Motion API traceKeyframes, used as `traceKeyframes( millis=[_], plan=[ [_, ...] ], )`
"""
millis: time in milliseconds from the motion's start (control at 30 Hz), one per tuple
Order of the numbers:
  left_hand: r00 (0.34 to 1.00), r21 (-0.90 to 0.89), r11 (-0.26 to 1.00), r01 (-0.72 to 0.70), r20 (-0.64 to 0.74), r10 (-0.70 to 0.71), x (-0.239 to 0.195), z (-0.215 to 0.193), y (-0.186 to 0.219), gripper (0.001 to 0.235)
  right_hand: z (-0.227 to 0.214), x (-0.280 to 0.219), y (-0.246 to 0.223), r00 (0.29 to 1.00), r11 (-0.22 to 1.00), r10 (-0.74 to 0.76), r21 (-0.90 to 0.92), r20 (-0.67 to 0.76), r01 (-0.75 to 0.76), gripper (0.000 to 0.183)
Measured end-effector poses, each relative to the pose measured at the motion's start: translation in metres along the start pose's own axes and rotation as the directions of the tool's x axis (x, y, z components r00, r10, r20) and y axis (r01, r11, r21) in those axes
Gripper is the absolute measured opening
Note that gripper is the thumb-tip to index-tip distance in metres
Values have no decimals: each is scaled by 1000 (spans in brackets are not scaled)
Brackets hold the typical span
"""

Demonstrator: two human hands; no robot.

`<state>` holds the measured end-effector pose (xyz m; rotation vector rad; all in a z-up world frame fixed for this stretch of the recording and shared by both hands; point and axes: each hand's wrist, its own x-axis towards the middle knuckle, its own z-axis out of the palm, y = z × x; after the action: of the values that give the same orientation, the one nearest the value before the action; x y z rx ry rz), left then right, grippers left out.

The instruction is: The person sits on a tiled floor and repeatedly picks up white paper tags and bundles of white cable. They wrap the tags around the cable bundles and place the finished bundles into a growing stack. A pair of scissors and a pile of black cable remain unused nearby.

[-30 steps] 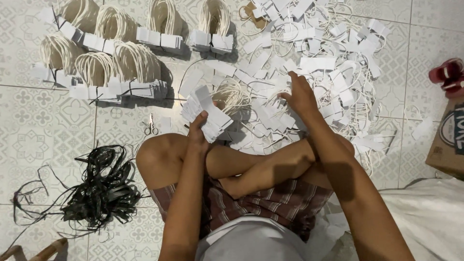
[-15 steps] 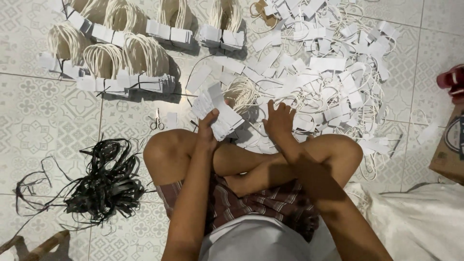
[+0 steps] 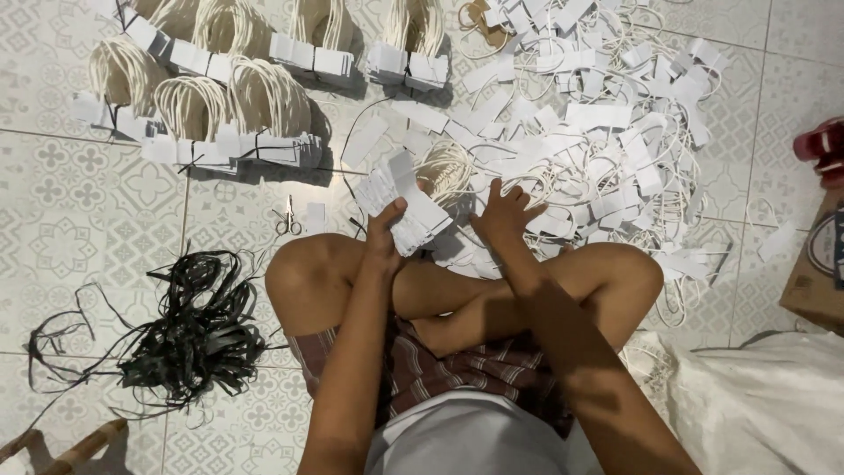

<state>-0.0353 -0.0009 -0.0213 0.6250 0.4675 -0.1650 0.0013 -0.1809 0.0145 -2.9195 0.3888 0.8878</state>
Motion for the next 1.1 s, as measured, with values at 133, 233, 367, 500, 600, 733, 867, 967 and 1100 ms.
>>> traceKeyframes(
  millis=[133,233,367,500,600,733,867,967,1100],
  plan=[
    [1000,0,1000,-2,19,2,1,-2,1,85,33,32,17,998,998,-54,-13,-29,53,70],
    [1000,13,1000,3,21,-3,-1,0,2,85,47,42,34,993,990,-119,-75,0,119,84],
    [1000,12,1000,-2,25,2,-2,3,1,85,65,53,60,968,961,-249,-137,-36,242,92],
    [1000,23,1000,-12,29,12,-11,14,10,84,31,24,56,942,948,-318,-30,-111,316,87],
    [1000,15,1000,1,22,-1,-16,23,19,79,1,0,57,869,904,-392,51,-301,425,84],
    [999,11,1000,11,31,-12,0,2,7,76,-33,-21,61,879,819,-343,352,-333,453,84],
    [1000,-26,999,30,2,-30,-1,-3,12,71,-19,-8,92,893,195,-237,882,-383,430,91],
    [1000,-9,1000,28,1,-28,0,-6,12,69,-31,-25,90,921,-128,-200,941,-335,314,89],
    [1000,26,999,23,0,-23,-4,-3,13,69,-36,-31,95,933,-280,-167,923,-319,265,80]
  ],
)
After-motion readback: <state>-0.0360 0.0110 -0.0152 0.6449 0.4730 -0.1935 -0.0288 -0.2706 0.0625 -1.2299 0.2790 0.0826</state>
